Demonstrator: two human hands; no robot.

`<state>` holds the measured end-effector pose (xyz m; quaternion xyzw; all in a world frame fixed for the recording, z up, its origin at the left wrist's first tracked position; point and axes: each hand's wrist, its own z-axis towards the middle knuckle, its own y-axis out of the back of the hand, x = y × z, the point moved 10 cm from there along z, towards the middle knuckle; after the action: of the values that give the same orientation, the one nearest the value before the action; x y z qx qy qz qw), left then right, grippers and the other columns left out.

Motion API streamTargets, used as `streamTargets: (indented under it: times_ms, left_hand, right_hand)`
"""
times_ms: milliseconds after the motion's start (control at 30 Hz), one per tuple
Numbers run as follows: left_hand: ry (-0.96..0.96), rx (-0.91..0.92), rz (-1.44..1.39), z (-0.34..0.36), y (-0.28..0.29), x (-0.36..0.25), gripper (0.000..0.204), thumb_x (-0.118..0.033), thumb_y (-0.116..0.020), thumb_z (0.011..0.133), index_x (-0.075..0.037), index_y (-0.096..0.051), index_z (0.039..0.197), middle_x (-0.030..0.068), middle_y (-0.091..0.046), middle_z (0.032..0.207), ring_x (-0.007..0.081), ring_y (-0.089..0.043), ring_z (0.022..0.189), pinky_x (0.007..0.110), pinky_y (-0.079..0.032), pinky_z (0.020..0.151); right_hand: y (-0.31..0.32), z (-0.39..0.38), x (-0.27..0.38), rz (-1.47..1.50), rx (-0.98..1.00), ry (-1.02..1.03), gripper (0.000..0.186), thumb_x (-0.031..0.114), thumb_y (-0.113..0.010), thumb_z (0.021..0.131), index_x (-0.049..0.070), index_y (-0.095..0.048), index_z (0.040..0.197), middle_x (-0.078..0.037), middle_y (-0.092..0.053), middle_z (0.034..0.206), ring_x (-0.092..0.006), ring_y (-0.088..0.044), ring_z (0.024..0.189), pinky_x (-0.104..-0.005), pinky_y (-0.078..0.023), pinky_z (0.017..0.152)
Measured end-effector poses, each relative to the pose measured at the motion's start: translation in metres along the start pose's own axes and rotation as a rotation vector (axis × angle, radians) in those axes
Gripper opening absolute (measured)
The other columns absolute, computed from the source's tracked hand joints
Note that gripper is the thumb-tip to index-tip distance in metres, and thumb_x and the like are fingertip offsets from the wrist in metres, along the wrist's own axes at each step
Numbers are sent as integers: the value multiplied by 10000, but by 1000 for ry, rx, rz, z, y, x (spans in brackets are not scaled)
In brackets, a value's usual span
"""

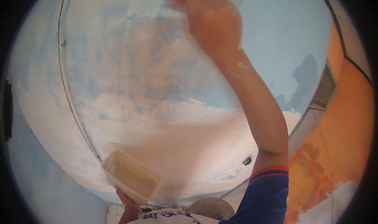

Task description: The person applies putty to a wall using a plastic spreader. The person repeatedly dips the spreader into a container of white putty and smooths it across the upper wall and ceiling joints.

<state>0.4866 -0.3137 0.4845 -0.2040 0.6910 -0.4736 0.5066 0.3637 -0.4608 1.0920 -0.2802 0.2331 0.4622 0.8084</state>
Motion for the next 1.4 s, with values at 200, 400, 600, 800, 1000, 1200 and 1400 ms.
streamTargets:
  times_ms: [200, 400, 600, 800, 1000, 1200, 1400]
  left_hand:
    - [29, -36, -20, -6, 13, -3, 832, -716, -344, 960, -152, -285, 1568, 94, -399, 1539, 308, -413, 1395, 477, -373, 1140]
    - [-128, 57, -2, -8, 5, -35, 819, -707, -331, 971, -154, -266, 1573, 97, -376, 1556, 316, -397, 1413, 482, -355, 1160]
    - [-94, -12, -32, 2, 3, -26, 809, -702, -328, 979, -164, -254, 1580, 86, -372, 1557, 318, -395, 1414, 484, -351, 1161]
    - [-134, 111, -61, 10, 25, -15, 824, -700, -337, 977, -148, -252, 1583, 97, -359, 1570, 321, -378, 1425, 481, -345, 1167]
    - [-167, 93, -10, 5, 12, -32, 806, -682, -357, 984, -148, -258, 1578, 101, -373, 1559, 320, -388, 1417, 477, -349, 1169]
    - [-73, 69, -122, 18, 14, -12, 791, -685, -366, 981, -158, -279, 1565, 86, -397, 1538, 309, -401, 1408, 479, -356, 1160]
    - [-55, 5, -64, 6, 28, -18, 812, -705, -360, 971, -155, -290, 1564, 88, -391, 1549, 317, -398, 1411, 474, -359, 1156]
  right_hand:
    - [36, -118, 166, 244, 308, 321, 383, 80, -679, 857, 28, -674, 1237, -213, -686, 1143, -335, -698, 1008, -394, -598, 803]
    - [12, -10, 31, 484, 254, -200, 253, 188, -574, 966, 91, -728, 1141, -114, -731, 1048, -305, -689, 928, -372, -559, 764]
    - [-5, 78, -85, 109, 18, -190, 212, 139, -610, 978, -20, -730, 1053, -183, -739, 972, -326, -703, 856, -392, -544, 767]
    - [5, -68, 72, 27, 13, 286, 392, 178, -738, 849, 75, -682, 1223, -107, -727, 1036, -245, -689, 907, -367, -583, 737]
    - [33, -18, 57, 515, 254, -54, 189, 166, -642, 921, 98, -730, 1075, -67, -691, 842, -292, -656, 711, -421, -498, 555]
    - [0, 89, -55, 95, -47, -142, 202, 179, -600, 976, 35, -736, 1014, -161, -722, 918, -346, -686, 819, -411, -537, 724]
    - [-4, -25, 85, -41, 4, 218, 269, 187, -741, 804, 93, -735, 1056, -88, -692, 871, -215, -681, 777, -343, -546, 589]
